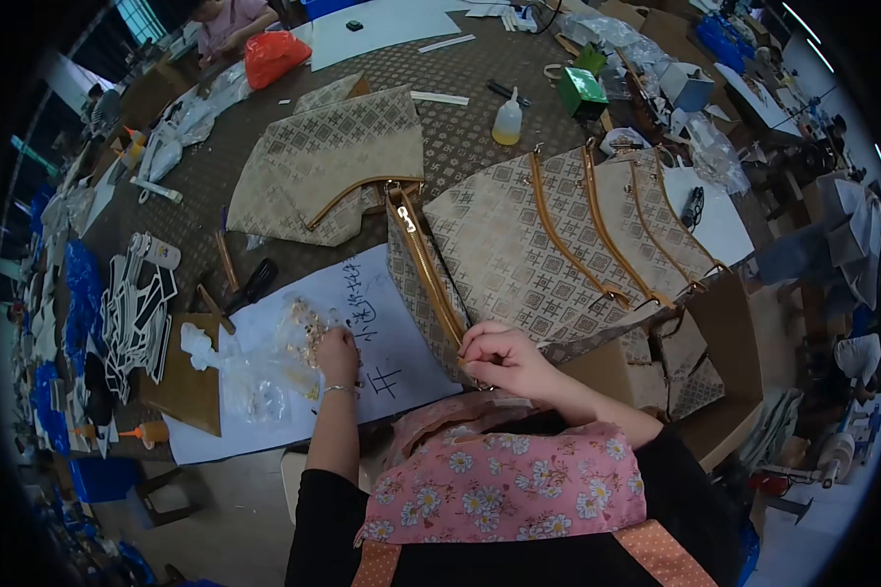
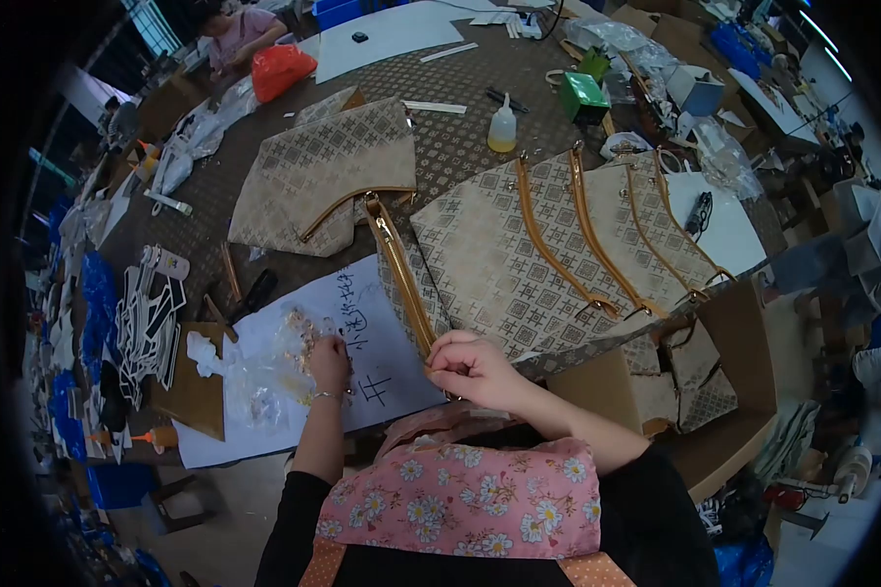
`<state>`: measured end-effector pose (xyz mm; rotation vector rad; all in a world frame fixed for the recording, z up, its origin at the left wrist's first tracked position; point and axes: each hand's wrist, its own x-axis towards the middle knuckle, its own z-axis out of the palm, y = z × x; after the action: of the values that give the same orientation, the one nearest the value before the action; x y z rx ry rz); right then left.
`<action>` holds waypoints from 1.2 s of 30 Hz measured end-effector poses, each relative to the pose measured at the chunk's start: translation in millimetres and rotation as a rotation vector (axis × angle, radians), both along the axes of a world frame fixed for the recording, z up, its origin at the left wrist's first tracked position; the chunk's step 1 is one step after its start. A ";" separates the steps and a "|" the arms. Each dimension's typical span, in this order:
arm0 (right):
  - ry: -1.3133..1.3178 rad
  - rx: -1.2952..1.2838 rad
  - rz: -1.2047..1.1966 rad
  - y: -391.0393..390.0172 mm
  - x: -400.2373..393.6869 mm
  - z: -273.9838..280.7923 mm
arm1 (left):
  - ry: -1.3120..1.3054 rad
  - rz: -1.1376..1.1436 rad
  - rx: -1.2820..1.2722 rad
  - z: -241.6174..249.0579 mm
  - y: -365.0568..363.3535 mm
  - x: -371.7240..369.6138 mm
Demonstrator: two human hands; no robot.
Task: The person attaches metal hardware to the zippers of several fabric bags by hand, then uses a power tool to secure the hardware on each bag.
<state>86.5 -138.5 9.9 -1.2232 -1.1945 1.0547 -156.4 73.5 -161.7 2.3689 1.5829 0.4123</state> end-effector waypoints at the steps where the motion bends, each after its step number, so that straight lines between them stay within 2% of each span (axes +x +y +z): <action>1: -0.009 0.005 -0.009 0.4 0.2 1.7 | 0.066 0.034 -0.078 7.2 0.2 3.9; 2: 0.008 -0.019 0.005 0.4 -0.5 3.0 | 0.061 0.026 -0.074 10.0 0.3 9.3; 4: 0.033 -0.046 0.018 -0.6 -1.8 3.2 | -0.236 0.000 -0.024 21.5 -6.7 21.2; 5: 0.017 -0.041 0.007 0.0 -1.8 2.3 | -0.226 -0.001 -0.029 29.9 -13.2 27.1; 7: -0.052 -0.016 -0.001 0.7 -2.5 -2.0 | -0.850 0.011 -0.758 88.4 -43.3 50.4; 8: -0.037 -0.027 0.007 1.2 -4.0 -2.8 | -0.839 0.029 -0.765 106.2 -58.7 56.6; 10: -0.032 0.013 -0.023 2.3 -7.2 -0.6 | -1.303 -0.074 -1.229 133.4 -84.1 67.0; 11: -0.029 0.019 -0.019 2.9 -8.3 -0.8 | -1.299 -0.059 -1.231 142.4 -91.4 69.3; 13: 0.022 -0.019 -0.017 2.5 -10.3 0.0 | -1.259 -0.196 -1.328 155.3 -100.5 74.0; 20: 0.087 -0.068 -0.041 0.5 -9.8 -3.5 | -1.280 -0.213 -1.373 164.6 -107.7 78.0; 27: 0.012 -0.006 -0.042 1.2 -6.0 -5.4 | -1.156 -0.360 -1.251 163.0 -106.9 79.1; 36: 0.145 -0.110 -0.029 2.2 -8.4 2.4 | -1.089 -0.402 -1.139 163.4 -106.6 79.0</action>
<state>78.1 -136.3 12.2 -1.2230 -1.0159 1.1794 -77.4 -33.1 1.7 1.1229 0.5088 0.4159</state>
